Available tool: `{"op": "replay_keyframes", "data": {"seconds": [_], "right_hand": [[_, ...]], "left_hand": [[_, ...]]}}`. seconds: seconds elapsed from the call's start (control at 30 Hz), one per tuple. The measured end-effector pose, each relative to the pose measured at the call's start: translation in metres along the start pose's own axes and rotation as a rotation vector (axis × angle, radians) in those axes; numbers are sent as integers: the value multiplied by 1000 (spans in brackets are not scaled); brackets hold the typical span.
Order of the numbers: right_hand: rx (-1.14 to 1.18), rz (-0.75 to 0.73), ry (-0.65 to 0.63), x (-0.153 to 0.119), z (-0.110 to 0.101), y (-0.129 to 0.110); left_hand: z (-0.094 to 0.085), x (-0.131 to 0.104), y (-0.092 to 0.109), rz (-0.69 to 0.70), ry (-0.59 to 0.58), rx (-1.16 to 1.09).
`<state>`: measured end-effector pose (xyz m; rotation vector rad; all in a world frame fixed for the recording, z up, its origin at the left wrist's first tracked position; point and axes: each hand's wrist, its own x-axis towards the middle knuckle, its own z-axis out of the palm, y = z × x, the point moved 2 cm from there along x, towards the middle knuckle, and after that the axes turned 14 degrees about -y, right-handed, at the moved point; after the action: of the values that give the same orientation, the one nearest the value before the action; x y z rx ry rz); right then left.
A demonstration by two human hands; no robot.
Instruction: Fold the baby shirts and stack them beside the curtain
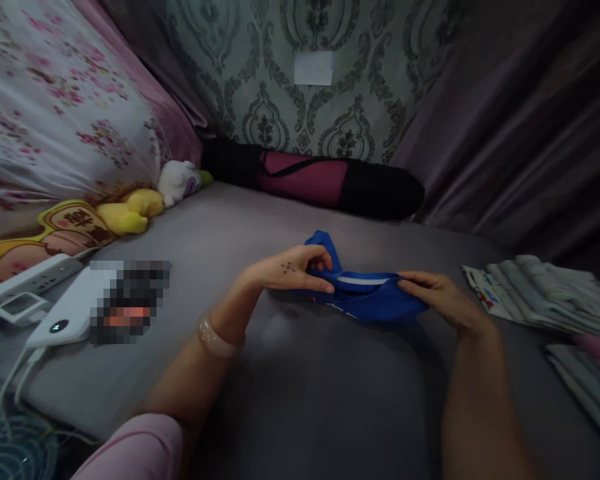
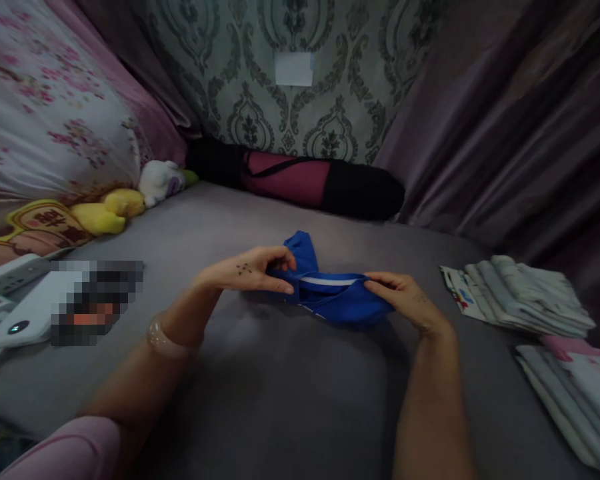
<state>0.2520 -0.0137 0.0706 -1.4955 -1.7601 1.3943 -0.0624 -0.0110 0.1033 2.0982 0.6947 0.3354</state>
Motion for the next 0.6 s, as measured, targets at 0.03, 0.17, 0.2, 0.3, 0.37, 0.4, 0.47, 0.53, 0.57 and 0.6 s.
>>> {"op": "replay_keyframes", "data": {"seconds": [0.03, 0.17, 0.2, 0.3, 0.37, 0.4, 0.47, 0.53, 0.57, 0.6], "right_hand": [[1, -3, -6, -1, 0, -2], [-19, -14, 0, -6, -1, -7], [-25, -21, 5, -7, -1, -7], [-34, -35, 10, -7, -2, -7], [-27, -34, 8, -6, -3, -6], [-21, -34, 6, -5, -3, -6], [-9, -36, 3, -6, -2, -6], [1, -32, -2, -8, -1, -8], [5, -28, -6, -10, -1, -9], [9, -22, -10, -12, -1, -11]], "left_hand": [[-1, -1, 1, 7, -9, -12], [-3, -5, 3, -18, -11, -10], [-3, -5, 3, -29, -8, 1], [-4, -5, 1, -40, -11, 42], [-4, -4, 0, -35, -8, 64], [-5, -4, 0, -33, -5, 71], [-5, -3, -1, -35, 3, 75], [-5, -3, -2, -40, 14, 72], [-5, -3, -3, -44, 22, 68], [-5, -2, -3, -49, 30, 62]]}}
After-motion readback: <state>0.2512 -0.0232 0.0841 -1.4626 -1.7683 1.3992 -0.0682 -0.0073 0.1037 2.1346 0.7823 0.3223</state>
